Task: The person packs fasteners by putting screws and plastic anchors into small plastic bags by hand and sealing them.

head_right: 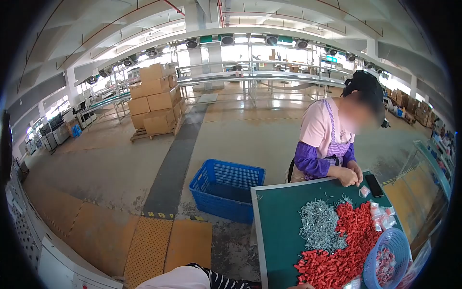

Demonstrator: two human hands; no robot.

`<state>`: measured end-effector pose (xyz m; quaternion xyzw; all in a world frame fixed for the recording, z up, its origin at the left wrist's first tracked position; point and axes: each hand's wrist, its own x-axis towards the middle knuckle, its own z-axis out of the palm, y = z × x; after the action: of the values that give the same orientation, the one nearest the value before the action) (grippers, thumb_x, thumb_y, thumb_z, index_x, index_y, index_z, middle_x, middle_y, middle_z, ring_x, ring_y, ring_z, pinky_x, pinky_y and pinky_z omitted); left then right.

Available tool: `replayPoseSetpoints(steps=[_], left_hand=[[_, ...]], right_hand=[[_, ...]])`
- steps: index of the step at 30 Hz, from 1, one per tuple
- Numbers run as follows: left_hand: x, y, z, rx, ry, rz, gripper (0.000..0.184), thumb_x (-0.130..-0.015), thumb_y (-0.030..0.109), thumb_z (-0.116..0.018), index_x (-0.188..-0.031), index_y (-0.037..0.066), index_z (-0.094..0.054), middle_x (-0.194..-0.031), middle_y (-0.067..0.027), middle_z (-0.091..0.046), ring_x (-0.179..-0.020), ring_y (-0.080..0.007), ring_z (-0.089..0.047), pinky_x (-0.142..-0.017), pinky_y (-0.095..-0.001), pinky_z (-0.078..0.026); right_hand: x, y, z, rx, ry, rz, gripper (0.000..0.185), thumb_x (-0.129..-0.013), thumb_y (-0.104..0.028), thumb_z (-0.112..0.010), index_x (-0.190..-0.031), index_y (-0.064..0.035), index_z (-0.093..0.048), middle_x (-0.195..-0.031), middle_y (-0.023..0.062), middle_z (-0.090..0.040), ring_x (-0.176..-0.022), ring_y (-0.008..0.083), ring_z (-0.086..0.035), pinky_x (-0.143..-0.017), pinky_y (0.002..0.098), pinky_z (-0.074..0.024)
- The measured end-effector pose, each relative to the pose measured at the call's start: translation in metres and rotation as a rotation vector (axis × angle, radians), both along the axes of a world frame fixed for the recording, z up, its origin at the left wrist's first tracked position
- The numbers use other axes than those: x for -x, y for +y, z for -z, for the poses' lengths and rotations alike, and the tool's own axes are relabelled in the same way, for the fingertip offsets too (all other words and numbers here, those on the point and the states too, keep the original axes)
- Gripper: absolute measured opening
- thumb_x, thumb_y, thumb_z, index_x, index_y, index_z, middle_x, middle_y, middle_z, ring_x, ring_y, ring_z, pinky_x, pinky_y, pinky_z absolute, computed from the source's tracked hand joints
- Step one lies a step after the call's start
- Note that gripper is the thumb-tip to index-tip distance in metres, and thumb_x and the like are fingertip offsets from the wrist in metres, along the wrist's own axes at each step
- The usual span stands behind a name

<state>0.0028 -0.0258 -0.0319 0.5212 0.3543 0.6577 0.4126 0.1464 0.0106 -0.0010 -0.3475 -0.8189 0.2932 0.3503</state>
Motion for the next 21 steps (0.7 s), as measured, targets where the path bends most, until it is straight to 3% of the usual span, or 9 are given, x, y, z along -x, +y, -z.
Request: replayPoseSetpoints(steps=[5,8,14,17,18,21], left_hand=[[-0.003,-0.012,0.008,-0.100,0.053,-0.185,0.033,-0.106,0.029,-0.047,-0.119,0.005,-0.066,-0.109,-0.0084,-0.062,-0.102,-0.0219,-0.061,-0.092,-0.0367,-0.048],[0.002,-0.026,0.014,0.027,0.209,-0.309,0.035,-0.107,0.029,-0.046,-0.119,0.004,-0.066,-0.108,-0.0109,-0.063,-0.105,-0.0250,-0.061,-0.094,-0.0375,-0.047],[0.023,-0.060,0.024,0.091,0.183,-0.326,0.035,-0.107,0.029,-0.045,-0.119,0.004,-0.066,-0.112,-0.0136,-0.065,-0.108,-0.0277,-0.061,-0.094,-0.0380,-0.048],[0.034,-0.089,0.011,0.148,-0.137,-0.239,0.035,-0.107,0.030,-0.045,-0.120,0.005,-0.066,-0.115,-0.0139,-0.064,-0.109,-0.0284,-0.061,-0.094,-0.0389,-0.048],[0.033,-0.089,0.038,0.193,0.183,-0.439,0.034,-0.106,0.030,-0.046,-0.121,0.008,-0.067,-0.123,-0.0139,-0.062,-0.115,-0.0278,-0.060,-0.097,-0.0402,-0.048],[0.029,-0.102,0.068,0.154,-0.134,-0.459,0.030,-0.106,0.022,-0.050,-0.121,-0.001,-0.061,-0.091,-0.0061,-0.052,-0.084,-0.0145,-0.056,-0.077,-0.0287,-0.046]], right_hand=[[0.015,-0.019,-0.019,-0.046,0.079,0.013,0.025,-0.097,-0.024,-0.065,-0.106,-0.0015,-0.069,-0.093,0.0162,-0.071,-0.079,0.0252,-0.065,-0.075,0.0365,-0.0520],[0.017,-0.025,-0.024,0.005,0.021,-0.010,0.022,-0.096,-0.021,-0.066,-0.107,-0.0018,-0.070,-0.095,0.0152,-0.072,-0.082,0.0242,-0.067,-0.077,0.0361,-0.0528],[0.042,-0.038,-0.021,0.087,0.039,-0.170,0.020,-0.096,-0.019,-0.066,-0.103,0.0000,-0.069,-0.093,0.0114,-0.071,-0.082,0.0226,-0.066,-0.078,0.0339,-0.0526],[0.056,-0.050,-0.024,0.111,-0.056,-0.314,0.019,-0.095,-0.016,-0.066,-0.104,0.0006,-0.067,-0.097,0.0136,-0.069,-0.084,0.0254,-0.065,-0.078,0.0346,-0.0515],[0.063,-0.054,-0.024,0.100,-0.092,-0.361,0.018,-0.095,-0.015,-0.066,-0.104,0.0004,-0.067,-0.098,0.0141,-0.069,-0.084,0.0264,-0.065,-0.077,0.0351,-0.0512],[0.083,-0.066,-0.019,0.152,-0.169,-0.447,0.016,-0.092,-0.009,-0.066,-0.105,0.0000,-0.066,-0.098,0.0164,-0.067,-0.086,0.0304,-0.064,-0.077,0.0375,-0.0507]])
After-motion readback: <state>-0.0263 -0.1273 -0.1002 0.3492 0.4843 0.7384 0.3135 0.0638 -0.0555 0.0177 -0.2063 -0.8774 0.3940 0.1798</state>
